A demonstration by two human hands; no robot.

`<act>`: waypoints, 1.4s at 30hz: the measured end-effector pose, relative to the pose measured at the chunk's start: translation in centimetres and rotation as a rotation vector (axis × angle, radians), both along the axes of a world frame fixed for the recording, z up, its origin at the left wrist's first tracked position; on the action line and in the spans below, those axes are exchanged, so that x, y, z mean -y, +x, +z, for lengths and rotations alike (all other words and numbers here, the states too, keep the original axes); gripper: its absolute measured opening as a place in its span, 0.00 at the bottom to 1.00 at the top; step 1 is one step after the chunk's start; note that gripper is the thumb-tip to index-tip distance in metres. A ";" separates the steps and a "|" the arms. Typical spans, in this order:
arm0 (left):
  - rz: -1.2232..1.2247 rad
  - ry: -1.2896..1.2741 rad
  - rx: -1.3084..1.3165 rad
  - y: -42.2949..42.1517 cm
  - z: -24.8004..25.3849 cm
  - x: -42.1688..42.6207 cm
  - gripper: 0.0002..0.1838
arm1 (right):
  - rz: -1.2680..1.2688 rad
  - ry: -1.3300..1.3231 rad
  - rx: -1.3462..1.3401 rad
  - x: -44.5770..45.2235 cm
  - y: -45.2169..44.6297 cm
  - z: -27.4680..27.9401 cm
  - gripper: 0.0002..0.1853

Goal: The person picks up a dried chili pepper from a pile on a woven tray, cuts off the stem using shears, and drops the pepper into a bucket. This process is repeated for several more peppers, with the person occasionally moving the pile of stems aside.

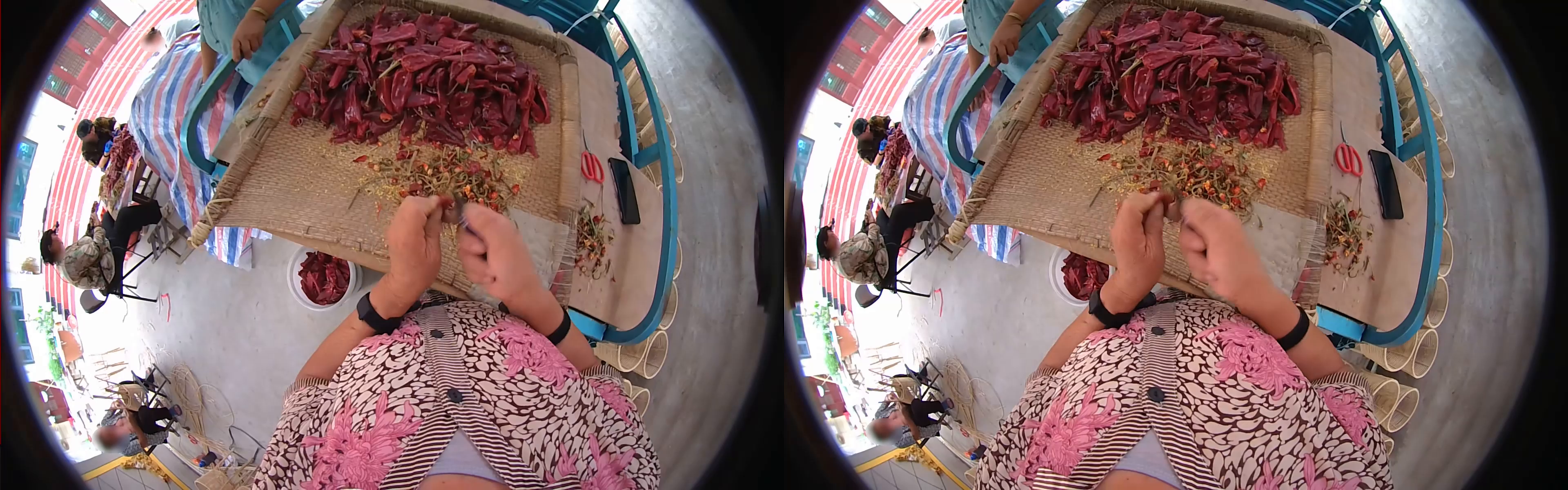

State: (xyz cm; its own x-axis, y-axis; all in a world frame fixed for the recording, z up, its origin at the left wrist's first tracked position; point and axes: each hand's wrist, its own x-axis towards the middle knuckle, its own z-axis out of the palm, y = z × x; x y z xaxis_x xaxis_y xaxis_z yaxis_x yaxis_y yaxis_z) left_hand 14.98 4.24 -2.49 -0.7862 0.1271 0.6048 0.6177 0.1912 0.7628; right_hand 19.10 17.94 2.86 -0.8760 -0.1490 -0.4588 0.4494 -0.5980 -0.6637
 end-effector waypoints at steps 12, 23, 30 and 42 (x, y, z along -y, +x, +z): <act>-0.257 0.446 0.461 0.1 1.3 0.7 0.06 | 0.113 0.585 -0.337 -1.4 0.2 0.2 0.16; 0.111 -0.021 -0.106 -1.6 0.5 1.6 0.14 | 0.110 0.916 -0.536 0.1 0.0 0.0 0.16; 0.130 -0.068 -0.115 -1.8 0.7 1.5 0.14 | 0.129 0.883 -0.434 0.7 -0.1 0.6 0.17; 0.072 -0.269 -0.367 -3.1 1.2 3.3 0.16 | 0.090 1.084 -0.476 1.8 0.3 0.7 0.19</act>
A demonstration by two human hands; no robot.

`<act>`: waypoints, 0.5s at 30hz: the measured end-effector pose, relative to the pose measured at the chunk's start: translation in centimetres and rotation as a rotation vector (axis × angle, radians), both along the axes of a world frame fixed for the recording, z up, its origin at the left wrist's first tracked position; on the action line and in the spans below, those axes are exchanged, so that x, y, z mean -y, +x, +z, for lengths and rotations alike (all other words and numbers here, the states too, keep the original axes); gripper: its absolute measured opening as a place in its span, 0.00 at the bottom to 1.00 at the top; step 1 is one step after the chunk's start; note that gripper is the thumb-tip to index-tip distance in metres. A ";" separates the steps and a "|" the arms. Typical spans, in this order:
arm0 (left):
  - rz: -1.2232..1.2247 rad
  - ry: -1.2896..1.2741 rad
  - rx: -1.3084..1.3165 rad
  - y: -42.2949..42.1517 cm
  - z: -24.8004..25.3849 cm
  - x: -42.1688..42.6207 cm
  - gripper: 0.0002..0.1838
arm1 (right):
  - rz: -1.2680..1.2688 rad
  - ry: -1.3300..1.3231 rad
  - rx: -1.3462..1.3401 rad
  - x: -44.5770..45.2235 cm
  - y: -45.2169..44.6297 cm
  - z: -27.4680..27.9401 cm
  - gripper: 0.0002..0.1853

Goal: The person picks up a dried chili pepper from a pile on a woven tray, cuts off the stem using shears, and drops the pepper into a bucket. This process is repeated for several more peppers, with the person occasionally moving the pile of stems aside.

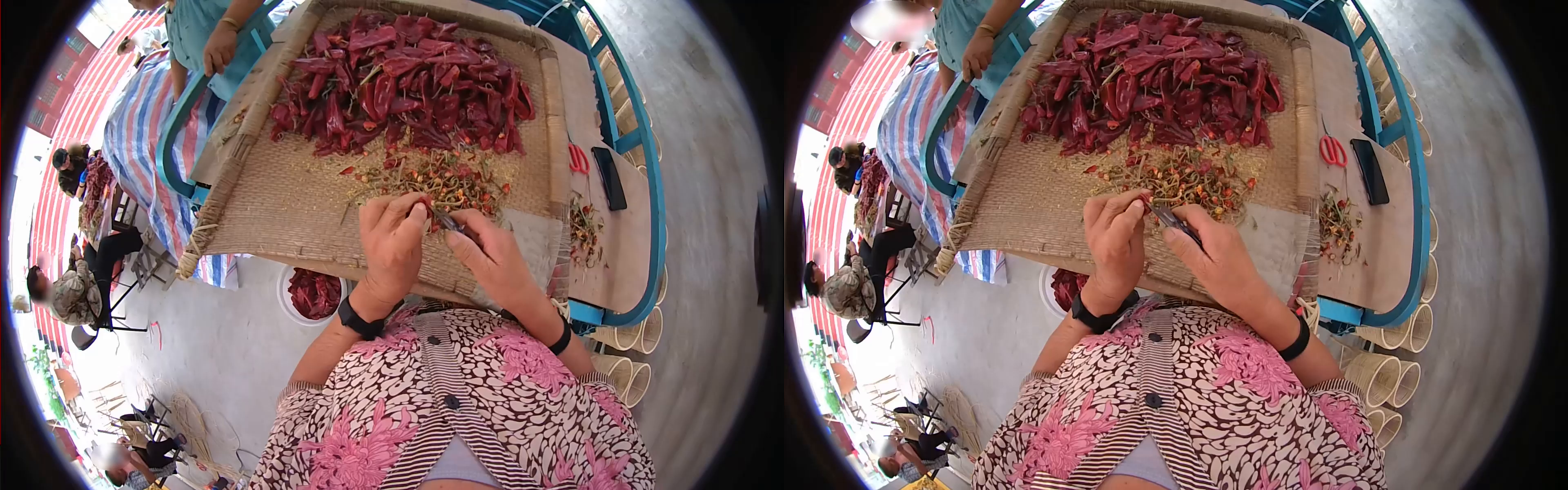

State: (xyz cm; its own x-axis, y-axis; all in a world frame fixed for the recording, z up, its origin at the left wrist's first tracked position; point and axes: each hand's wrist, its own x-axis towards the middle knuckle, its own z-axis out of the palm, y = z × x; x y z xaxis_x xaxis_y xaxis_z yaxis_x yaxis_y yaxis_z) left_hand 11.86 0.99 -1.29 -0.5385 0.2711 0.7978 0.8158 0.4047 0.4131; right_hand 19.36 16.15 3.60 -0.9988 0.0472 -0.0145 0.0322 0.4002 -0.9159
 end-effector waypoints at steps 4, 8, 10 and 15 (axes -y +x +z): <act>-0.055 -0.023 0.005 -0.4 -0.4 1.1 0.15 | -0.008 0.031 0.044 0.6 0.1 0.1 0.18; -0.112 -0.029 0.019 -0.3 -0.9 1.8 0.16 | -0.038 0.059 0.157 1.6 0.0 -0.1 0.18; -0.121 -0.041 -0.013 0.0 -0.1 1.7 0.16 | -0.073 0.018 0.141 2.0 0.0 -1.1 0.18; -0.121 0.004 0.057 -0.3 -0.6 1.0 0.16 | -0.033 -0.111 0.264 0.4 0.5 -0.8 0.20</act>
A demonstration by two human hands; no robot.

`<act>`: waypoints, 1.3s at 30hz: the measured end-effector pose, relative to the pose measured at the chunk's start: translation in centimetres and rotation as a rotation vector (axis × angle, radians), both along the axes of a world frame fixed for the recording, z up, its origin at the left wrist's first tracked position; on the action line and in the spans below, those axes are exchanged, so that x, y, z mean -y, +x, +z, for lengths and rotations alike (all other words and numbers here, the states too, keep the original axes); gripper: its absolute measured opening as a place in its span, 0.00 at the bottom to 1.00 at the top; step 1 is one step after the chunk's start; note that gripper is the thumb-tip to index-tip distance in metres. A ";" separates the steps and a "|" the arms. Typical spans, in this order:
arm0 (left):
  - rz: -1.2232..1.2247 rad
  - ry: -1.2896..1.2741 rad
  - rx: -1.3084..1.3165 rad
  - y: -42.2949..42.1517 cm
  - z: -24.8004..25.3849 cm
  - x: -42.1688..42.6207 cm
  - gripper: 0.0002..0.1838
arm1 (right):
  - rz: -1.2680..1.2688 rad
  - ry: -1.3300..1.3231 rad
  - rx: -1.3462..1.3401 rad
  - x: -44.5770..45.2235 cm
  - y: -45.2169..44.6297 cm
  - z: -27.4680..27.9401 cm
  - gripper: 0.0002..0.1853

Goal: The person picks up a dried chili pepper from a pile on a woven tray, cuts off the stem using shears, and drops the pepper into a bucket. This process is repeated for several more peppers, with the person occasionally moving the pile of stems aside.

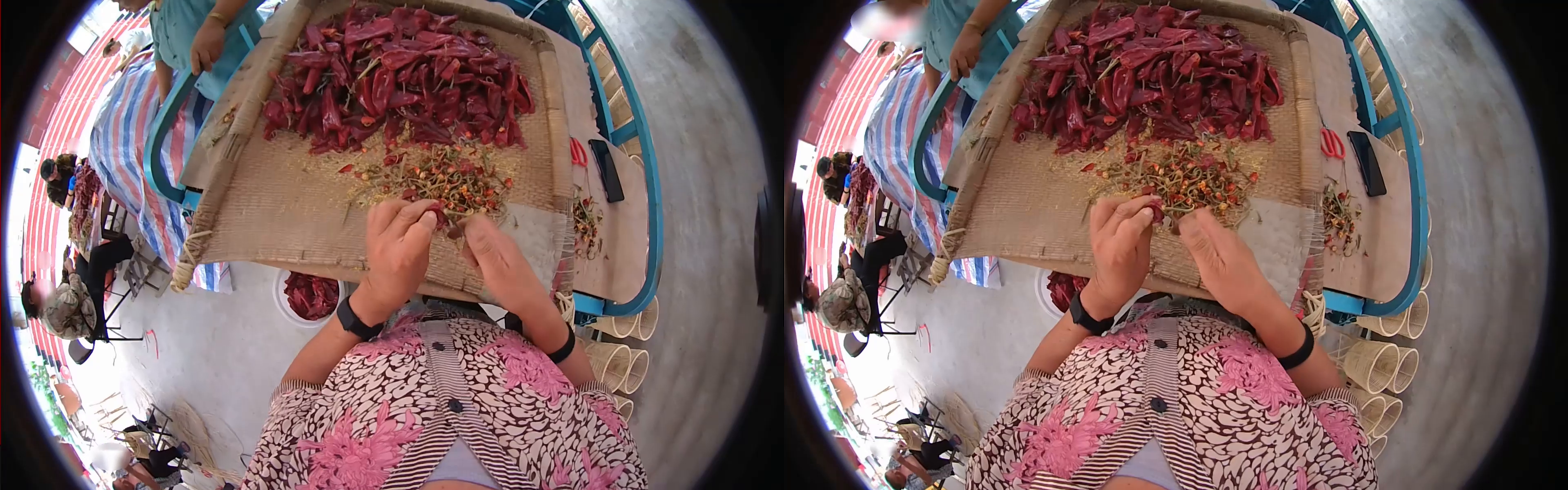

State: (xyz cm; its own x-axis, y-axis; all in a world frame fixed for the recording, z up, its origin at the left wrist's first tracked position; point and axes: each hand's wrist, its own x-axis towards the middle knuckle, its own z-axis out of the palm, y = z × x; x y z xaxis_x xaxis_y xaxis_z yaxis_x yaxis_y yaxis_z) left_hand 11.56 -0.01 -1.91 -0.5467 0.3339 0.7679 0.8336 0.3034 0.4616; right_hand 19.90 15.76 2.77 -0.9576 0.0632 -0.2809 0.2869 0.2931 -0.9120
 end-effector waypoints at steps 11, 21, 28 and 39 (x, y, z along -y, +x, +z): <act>0.064 -0.140 -0.011 0.5 0.7 -1.6 0.15 | -0.077 -0.604 0.111 -1.1 -0.8 -0.6 0.15; 0.221 -0.073 0.011 0.7 0.5 -1.3 0.15 | -0.042 -0.650 0.148 -0.6 -1.6 0.0 0.14; 0.222 0.038 0.118 1.2 -0.4 -1.1 0.14 | 0.009 -0.597 0.103 -0.3 -2.1 0.2 0.15; 0.146 0.278 0.332 1.8 -1.3 -1.5 0.10 | -0.033 -0.875 0.213 -0.7 -2.6 -1.0 0.09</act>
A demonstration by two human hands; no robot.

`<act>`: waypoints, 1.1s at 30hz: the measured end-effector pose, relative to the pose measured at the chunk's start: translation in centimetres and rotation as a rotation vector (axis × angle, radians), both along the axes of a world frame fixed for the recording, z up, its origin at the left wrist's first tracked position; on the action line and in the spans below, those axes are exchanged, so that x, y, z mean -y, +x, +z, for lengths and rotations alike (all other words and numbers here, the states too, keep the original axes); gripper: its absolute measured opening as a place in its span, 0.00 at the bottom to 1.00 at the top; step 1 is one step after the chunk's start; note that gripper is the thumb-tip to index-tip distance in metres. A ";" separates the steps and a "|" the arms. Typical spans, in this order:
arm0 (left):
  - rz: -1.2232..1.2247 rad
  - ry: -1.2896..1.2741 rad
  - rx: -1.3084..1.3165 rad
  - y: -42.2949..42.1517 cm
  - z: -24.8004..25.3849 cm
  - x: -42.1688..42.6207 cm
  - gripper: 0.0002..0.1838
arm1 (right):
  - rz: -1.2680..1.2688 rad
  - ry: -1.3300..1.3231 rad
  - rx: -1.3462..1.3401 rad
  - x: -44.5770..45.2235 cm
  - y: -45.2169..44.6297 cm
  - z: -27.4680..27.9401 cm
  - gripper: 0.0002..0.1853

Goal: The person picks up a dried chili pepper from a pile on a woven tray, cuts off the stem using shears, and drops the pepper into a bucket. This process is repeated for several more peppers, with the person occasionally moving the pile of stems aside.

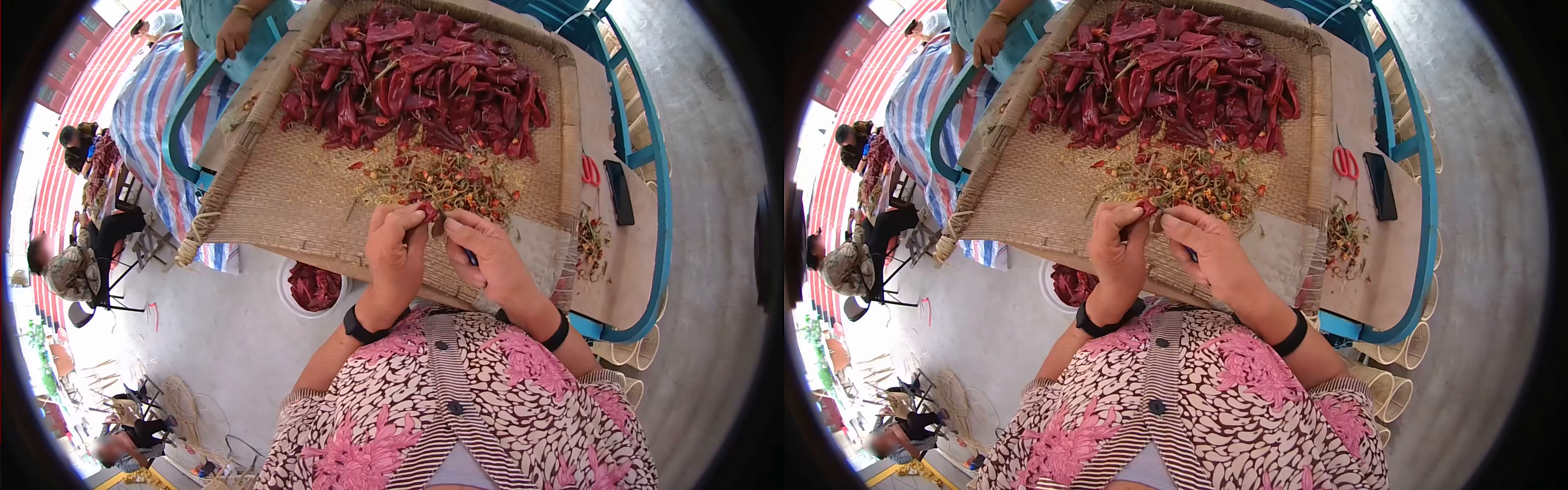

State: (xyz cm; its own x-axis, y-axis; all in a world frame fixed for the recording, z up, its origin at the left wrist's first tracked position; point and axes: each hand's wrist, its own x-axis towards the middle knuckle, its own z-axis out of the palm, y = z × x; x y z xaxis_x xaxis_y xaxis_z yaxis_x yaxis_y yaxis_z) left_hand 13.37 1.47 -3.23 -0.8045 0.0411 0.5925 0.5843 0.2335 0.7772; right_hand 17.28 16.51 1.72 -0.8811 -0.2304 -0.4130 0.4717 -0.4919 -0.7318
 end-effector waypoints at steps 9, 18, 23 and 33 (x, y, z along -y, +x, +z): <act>-0.365 0.680 0.580 0.5 0.9 0.2 0.07 | 0.071 -0.644 0.225 0.4 0.1 -0.6 0.14; -0.562 0.973 0.792 -0.3 0.4 0.2 0.07 | 0.111 -0.896 0.128 1.0 0.0 -1.4 0.18; -0.393 0.546 0.625 -0.5 0.5 0.9 0.09 | 0.070 -0.903 0.025 0.5 0.0 -1.3 0.18; -0.070 -0.318 0.501 -1.2 9.9 6.7 0.12 | 0.109 1.591 -0.257 -2.6 -1.0 -0.9 0.24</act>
State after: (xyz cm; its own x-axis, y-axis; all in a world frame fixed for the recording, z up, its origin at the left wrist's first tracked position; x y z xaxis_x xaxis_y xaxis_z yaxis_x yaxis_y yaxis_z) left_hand 12.12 -5.25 6.63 -0.9717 0.2177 0.0916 0.1873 0.4738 0.8605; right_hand 16.32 19.12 0.85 -0.9700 0.2028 -0.1340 0.2429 0.8299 -0.5023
